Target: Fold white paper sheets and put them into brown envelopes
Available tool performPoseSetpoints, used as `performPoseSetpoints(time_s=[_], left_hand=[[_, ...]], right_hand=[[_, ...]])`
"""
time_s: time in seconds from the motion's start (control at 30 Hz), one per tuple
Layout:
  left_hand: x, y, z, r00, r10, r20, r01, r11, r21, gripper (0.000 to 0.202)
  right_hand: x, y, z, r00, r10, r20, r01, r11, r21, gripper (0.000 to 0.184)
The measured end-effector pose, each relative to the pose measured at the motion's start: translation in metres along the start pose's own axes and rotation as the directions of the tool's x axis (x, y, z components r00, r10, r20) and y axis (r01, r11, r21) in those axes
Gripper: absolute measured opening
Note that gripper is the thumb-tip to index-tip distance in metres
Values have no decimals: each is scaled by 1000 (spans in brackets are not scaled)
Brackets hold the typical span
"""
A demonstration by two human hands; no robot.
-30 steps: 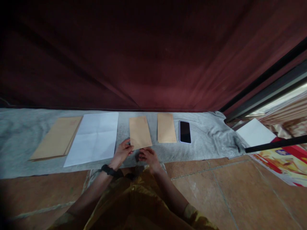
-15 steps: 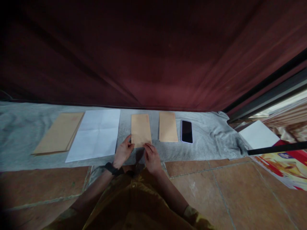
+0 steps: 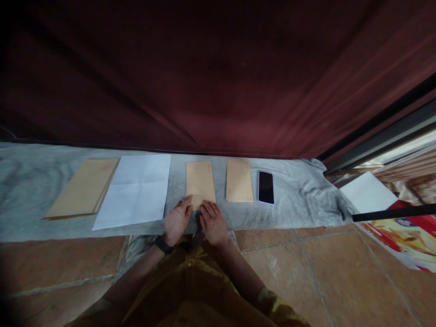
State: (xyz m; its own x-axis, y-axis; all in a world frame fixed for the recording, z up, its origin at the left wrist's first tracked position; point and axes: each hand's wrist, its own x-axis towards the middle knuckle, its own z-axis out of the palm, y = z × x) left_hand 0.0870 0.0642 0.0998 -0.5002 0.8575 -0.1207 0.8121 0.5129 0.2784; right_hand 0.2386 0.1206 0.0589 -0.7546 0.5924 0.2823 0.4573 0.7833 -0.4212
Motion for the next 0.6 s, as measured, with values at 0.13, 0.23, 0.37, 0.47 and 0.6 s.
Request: performPoseSetpoints(time_s=[0.13, 0.23, 0.37, 0.47, 0.6], left_hand=[[0, -1, 1, 1000, -3, 3, 3, 1000, 13, 43], [0, -2, 1, 1000, -9, 8, 9, 1000, 11, 44], [1, -2, 1, 1000, -16, 9, 16, 1000, -15, 44], [1, -2, 0, 999, -35, 16, 36, 999, -30, 43], [2, -2, 1, 999, -40, 5, 40, 999, -7, 42]], right_hand=[[3, 1, -1, 1000, -2, -7, 2, 1000, 9, 37], [4, 3, -2, 1000, -6, 3, 5, 1000, 17, 38], [3, 3, -2, 1000, -4, 12, 4, 1000, 12, 38], [4, 2, -3, 1000, 6, 26, -6, 1000, -2, 38], [7, 1, -5, 1000, 9, 28, -9, 1000, -2, 37]])
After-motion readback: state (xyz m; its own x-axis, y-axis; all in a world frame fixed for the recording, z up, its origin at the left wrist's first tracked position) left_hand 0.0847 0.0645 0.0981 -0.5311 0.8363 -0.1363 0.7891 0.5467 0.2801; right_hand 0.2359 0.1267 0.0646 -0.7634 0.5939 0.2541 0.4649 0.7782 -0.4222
